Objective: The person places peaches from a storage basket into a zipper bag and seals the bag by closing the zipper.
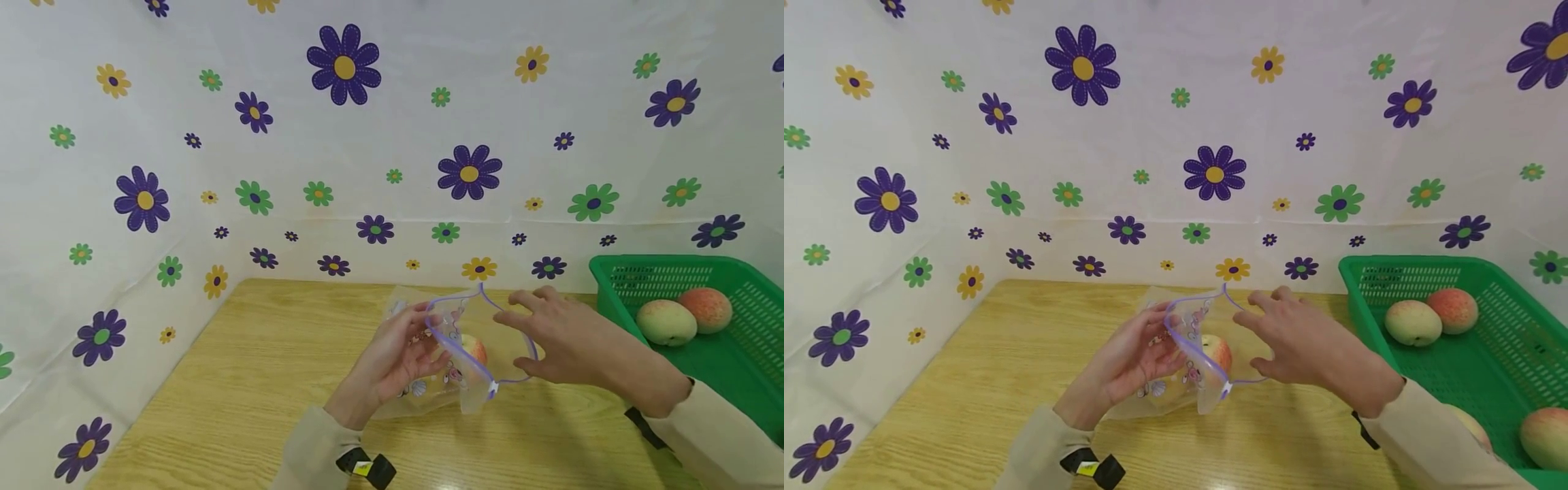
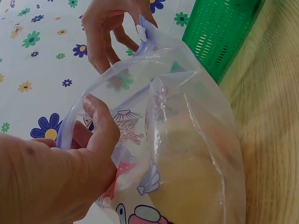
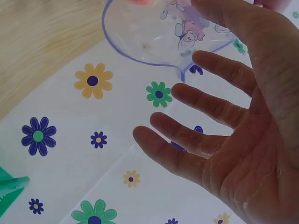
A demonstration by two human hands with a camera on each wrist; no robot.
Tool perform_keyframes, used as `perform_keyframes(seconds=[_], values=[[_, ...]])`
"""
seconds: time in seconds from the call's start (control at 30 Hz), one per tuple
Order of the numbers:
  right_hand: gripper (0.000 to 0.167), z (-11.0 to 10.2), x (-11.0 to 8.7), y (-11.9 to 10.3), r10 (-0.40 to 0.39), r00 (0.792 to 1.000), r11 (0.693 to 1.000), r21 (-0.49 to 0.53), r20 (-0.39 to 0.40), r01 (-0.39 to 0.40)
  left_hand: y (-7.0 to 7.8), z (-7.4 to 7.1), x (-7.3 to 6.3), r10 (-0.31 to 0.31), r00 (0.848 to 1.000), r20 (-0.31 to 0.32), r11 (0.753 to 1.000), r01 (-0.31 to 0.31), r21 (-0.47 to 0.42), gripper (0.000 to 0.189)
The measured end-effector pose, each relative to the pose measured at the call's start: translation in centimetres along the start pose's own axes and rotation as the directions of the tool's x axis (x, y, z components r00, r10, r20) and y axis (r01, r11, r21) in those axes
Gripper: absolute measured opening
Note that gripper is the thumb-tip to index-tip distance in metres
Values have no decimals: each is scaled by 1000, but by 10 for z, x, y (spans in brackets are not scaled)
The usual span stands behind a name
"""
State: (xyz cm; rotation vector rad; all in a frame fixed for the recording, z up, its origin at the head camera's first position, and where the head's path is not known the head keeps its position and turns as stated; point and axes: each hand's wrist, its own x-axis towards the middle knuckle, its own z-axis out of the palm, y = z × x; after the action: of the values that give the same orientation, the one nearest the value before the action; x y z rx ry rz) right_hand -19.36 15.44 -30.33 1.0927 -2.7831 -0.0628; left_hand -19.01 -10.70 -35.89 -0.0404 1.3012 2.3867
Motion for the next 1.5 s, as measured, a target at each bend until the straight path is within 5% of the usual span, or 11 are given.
perform_keyframes(seconds=[0.27,0.93,1.5], values=[[61,0,-2,1,-8,999,996,-92,-41,4,0,-2,1,-9,1000,-8,1000,9,-1,26],[61,-2,-10,13,56,998,997,-49,-37,-58,-19,7,9,20,999,-48,995,-15,101,21],[61,-5,-20,26,89,995,995,-50,-39,-91,-7,7,6,-12,999,-41,995,16,103,37]])
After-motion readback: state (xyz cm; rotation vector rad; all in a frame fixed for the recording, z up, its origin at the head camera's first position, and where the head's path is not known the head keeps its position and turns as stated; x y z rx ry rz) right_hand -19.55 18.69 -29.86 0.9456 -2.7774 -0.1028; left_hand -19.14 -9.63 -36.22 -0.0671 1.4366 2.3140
